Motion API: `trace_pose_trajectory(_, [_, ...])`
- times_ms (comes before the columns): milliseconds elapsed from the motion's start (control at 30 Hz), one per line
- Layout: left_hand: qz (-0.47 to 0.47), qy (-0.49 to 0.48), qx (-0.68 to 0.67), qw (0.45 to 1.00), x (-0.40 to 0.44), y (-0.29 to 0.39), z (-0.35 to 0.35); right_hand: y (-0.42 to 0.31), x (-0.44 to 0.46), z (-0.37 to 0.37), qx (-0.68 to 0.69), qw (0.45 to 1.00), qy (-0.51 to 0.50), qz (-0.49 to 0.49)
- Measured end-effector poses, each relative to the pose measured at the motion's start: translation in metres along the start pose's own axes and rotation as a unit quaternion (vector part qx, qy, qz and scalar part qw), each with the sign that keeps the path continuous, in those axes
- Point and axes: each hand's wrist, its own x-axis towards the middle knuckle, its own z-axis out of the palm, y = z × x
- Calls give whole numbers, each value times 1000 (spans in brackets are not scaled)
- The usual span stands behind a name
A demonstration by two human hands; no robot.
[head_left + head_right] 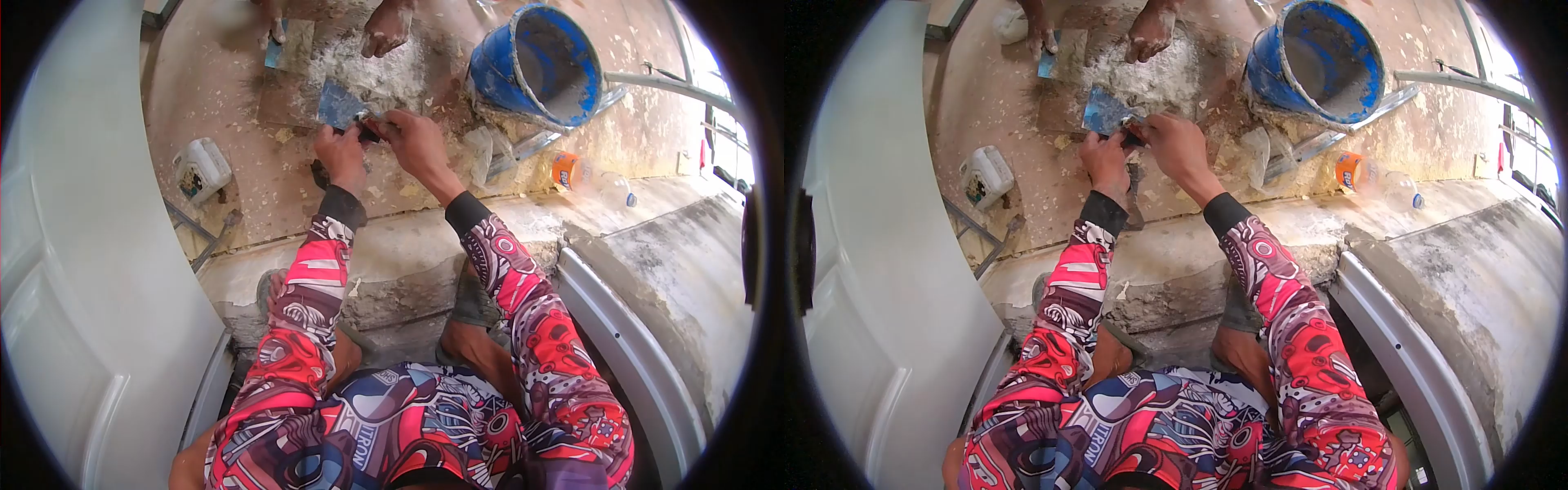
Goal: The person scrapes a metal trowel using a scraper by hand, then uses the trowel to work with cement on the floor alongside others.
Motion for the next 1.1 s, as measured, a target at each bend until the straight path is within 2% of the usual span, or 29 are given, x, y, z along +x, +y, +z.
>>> trace_pose_trajectory(167, [27,-7,50,998,-10,11,6,20,10,9,-14,999,23,-34])
trace_pose_trajectory(267, [41,-5,99,994,-18,17,5,29,18,8,17,999,31,15])
trace_pose_trajectory(367, [59,0,123,991,-17,12,0,46,29,12,-12,999,21,39])
trace_pose_trajectory(567, [90,11,153,984,-6,13,-7,72,55,-7,-25,999,-4,46])
trace_pose_trajectory(633, [88,12,162,983,0,12,-10,74,58,-10,-36,998,20,45])
trace_pose_trajectory(700, [91,15,179,980,4,8,-11,70,56,-14,-31,999,18,22])
trace_pose_trajectory(800, [111,16,230,967,14,-1,-12,51,44,-13,7,999,-6,45])
trace_pose_trajectory(900, [150,2,282,948,23,-14,-10,39,36,5,48,998,28,-31])
trace_pose_trajectory(1033, [244,-28,356,902,17,-18,-1,14,35,13,69,996,39,-31])
trace_pose_trajectory(1100, [250,-34,340,906,13,-15,0,14,38,15,48,998,41,-14])
